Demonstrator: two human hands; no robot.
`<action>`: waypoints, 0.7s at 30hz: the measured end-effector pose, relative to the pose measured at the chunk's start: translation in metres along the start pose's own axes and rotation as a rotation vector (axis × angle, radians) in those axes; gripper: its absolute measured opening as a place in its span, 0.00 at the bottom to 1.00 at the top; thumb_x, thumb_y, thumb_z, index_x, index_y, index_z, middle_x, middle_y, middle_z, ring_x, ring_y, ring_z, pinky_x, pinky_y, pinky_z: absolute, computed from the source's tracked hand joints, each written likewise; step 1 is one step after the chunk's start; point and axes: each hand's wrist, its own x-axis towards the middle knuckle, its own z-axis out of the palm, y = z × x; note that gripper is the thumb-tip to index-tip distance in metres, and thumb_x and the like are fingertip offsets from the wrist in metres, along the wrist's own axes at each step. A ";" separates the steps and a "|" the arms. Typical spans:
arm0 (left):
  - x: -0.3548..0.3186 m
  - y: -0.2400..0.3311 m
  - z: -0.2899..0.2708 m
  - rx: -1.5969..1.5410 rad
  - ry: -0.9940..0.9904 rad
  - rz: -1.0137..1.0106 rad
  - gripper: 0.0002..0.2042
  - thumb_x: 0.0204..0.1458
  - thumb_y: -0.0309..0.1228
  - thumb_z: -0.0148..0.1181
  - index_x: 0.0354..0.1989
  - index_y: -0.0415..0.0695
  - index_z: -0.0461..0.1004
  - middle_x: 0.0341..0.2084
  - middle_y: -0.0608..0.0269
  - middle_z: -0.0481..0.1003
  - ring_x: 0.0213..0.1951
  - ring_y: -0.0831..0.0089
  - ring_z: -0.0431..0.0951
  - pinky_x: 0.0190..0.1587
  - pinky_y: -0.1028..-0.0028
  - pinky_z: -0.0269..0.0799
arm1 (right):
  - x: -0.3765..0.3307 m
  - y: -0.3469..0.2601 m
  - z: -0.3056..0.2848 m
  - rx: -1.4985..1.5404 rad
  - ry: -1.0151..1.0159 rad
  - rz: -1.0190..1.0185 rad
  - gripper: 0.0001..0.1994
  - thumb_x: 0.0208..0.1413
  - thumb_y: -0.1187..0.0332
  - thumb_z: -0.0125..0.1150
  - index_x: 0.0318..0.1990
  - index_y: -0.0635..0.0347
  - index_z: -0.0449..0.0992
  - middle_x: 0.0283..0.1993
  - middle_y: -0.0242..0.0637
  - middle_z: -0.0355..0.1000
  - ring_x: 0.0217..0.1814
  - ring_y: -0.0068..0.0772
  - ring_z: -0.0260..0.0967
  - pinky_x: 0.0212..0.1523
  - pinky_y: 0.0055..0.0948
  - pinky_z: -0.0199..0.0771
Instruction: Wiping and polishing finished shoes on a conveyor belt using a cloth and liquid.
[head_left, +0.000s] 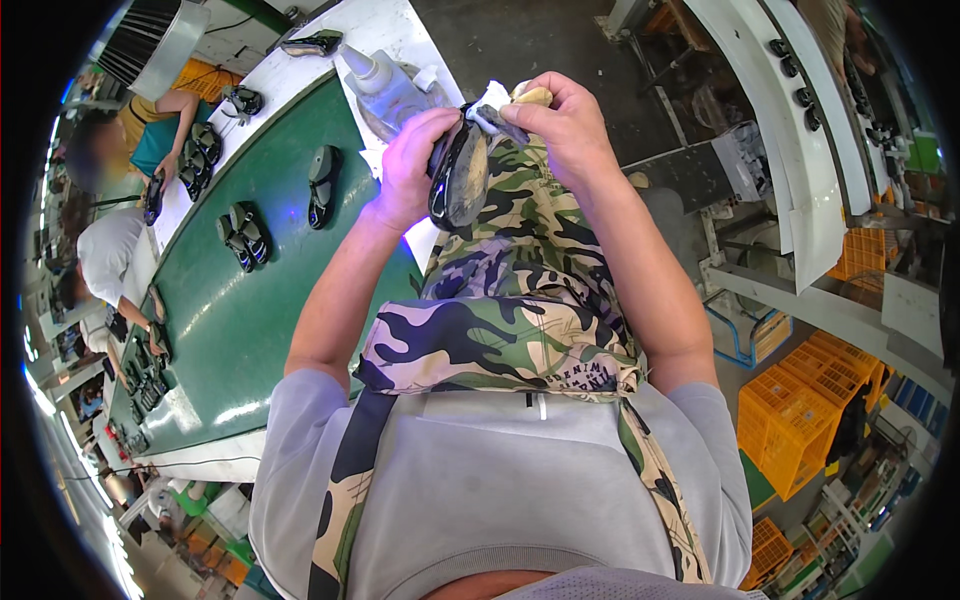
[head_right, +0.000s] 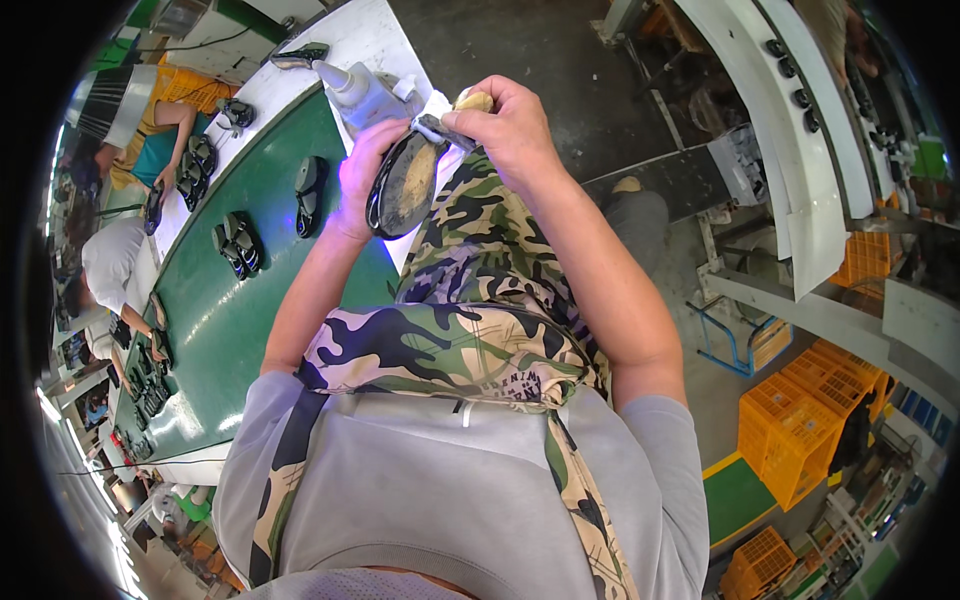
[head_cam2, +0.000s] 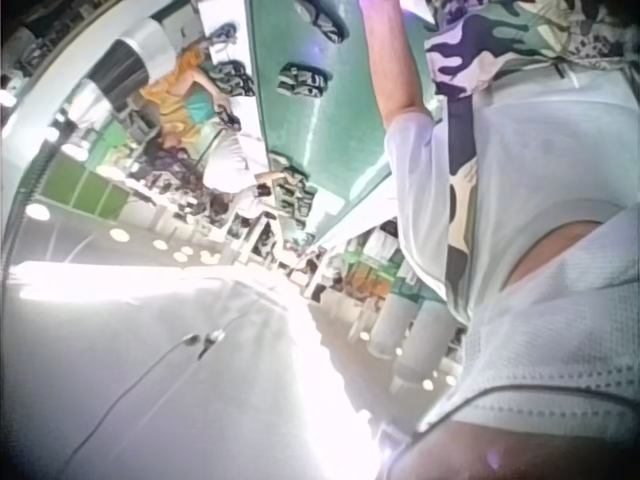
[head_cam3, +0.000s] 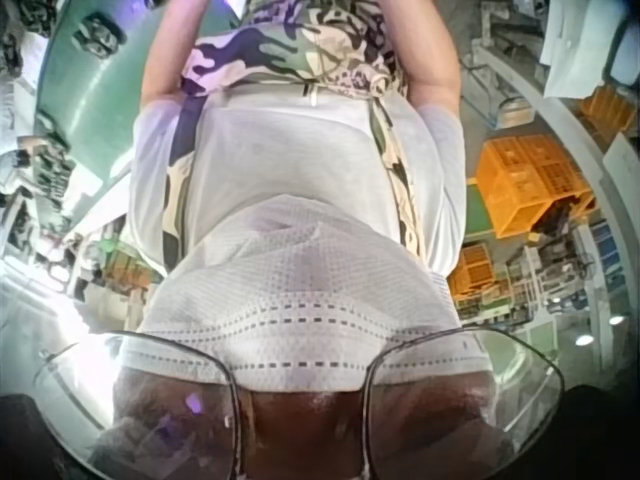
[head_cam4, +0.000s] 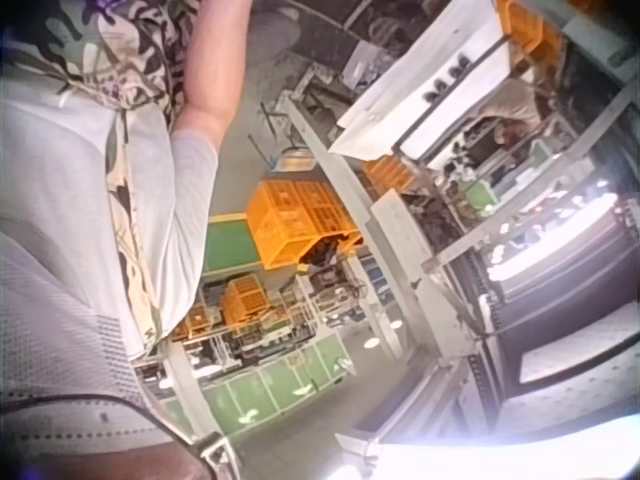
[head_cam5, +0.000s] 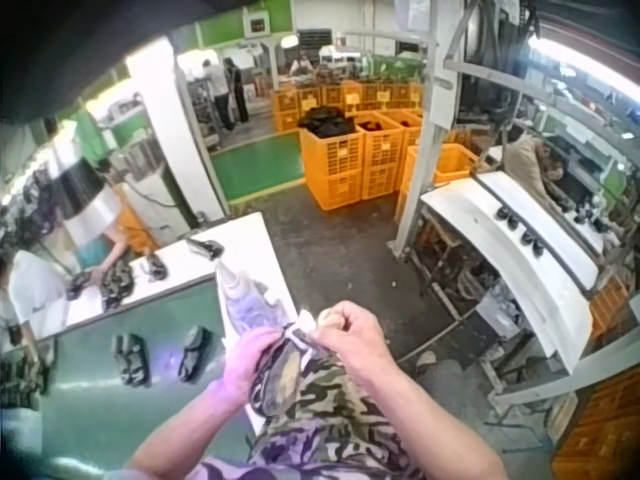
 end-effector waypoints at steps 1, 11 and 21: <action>0.001 0.002 0.000 -0.002 0.003 -0.005 0.25 0.39 0.21 0.70 0.49 0.37 0.70 0.44 0.48 0.76 0.45 0.54 0.79 0.48 0.65 0.76 | -0.002 -0.003 0.001 -0.004 -0.001 0.005 0.09 0.45 0.77 0.69 0.33 0.64 0.74 0.30 0.31 0.72 0.30 0.19 0.68 0.31 0.22 0.70; 0.015 0.011 -0.005 -0.041 -0.423 -0.377 0.25 0.31 0.28 0.72 0.43 0.39 0.75 0.31 0.52 0.76 0.34 0.56 0.79 0.40 0.65 0.75 | -0.006 -0.042 -0.003 -0.363 -0.003 -0.200 0.07 0.49 0.77 0.67 0.31 0.62 0.72 0.33 0.29 0.72 0.33 0.16 0.67 0.35 0.19 0.68; 0.021 0.000 -0.019 -0.426 -0.795 -0.609 0.26 0.27 0.29 0.76 0.39 0.37 0.73 0.28 0.65 0.76 0.32 0.77 0.74 0.37 0.72 0.73 | 0.015 -0.035 -0.014 -0.352 0.063 -0.306 0.08 0.44 0.74 0.69 0.29 0.64 0.74 0.27 0.29 0.73 0.29 0.16 0.66 0.30 0.20 0.68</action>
